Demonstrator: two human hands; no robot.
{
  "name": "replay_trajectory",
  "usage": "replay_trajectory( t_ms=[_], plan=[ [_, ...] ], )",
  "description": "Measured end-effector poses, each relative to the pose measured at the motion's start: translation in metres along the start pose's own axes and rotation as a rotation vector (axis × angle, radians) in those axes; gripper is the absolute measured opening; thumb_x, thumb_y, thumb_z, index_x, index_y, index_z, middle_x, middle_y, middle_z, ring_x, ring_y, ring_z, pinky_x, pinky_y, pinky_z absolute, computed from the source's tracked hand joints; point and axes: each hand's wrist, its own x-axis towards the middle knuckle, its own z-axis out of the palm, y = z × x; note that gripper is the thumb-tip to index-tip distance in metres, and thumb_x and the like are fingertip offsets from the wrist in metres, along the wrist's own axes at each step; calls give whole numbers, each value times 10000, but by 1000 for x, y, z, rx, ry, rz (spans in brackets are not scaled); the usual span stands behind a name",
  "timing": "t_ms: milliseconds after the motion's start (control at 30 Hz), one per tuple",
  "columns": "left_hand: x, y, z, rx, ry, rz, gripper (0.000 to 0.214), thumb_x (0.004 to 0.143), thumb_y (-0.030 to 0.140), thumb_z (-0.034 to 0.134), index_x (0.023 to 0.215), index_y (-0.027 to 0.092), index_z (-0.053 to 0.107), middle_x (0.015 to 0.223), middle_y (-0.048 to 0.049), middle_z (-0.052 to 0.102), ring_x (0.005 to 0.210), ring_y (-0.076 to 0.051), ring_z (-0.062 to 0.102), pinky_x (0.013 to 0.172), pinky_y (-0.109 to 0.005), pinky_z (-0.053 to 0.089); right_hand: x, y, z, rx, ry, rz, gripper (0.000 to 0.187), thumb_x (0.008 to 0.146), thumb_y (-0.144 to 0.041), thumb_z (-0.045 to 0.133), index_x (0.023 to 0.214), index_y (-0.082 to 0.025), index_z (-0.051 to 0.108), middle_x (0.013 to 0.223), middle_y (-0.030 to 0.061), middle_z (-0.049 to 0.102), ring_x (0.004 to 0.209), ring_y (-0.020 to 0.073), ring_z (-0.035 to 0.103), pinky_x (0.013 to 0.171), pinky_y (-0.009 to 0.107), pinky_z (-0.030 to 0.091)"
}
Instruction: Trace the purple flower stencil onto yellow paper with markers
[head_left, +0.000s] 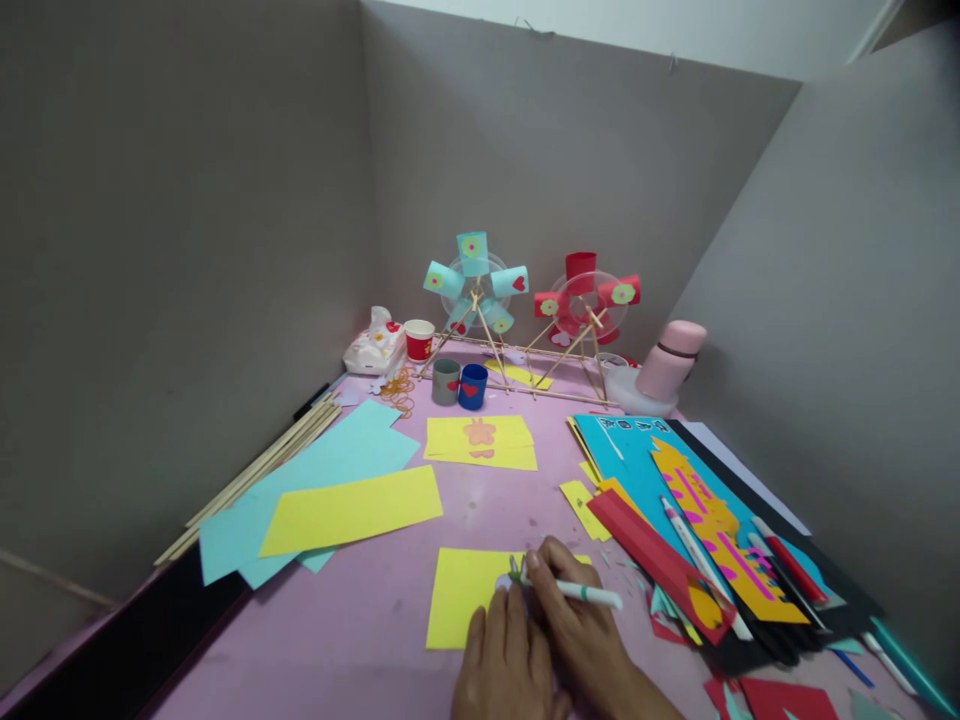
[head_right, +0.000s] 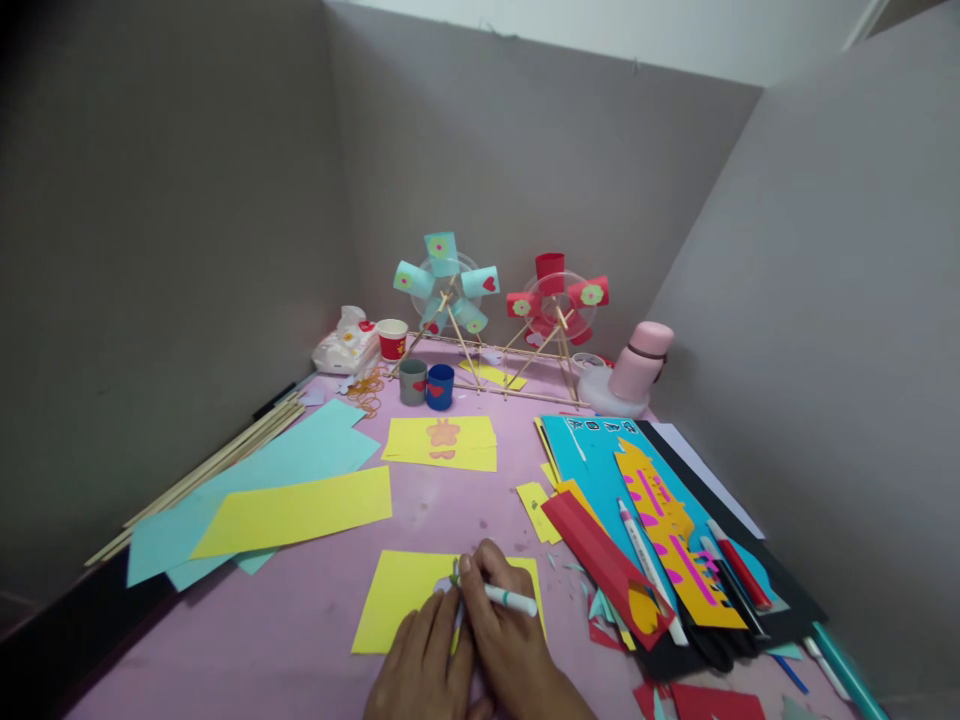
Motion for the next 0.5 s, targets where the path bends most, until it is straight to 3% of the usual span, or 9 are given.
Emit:
replay_trajectory(
  t_ms=[267,500],
  plan=[
    [-4,0,6,-27,15,3,440,782,505,656,1030,142,656,1098,-125,675,999,-275,616,838,-374,488,2,-10,0,40,-37,36,418,909,-516,451,606,-229,451,572,-39,411,533,145,402,502,251,360],
    [-6,1,8,-36,27,1,467,767,523,668,1034,141,647,1081,-124,681,1005,-276,610,858,-362,481,4,-13,0,61,-120,63,392,918,-493,432,631,-229,398,583,-50,395,550,139,404,518,248,340]
  ],
)
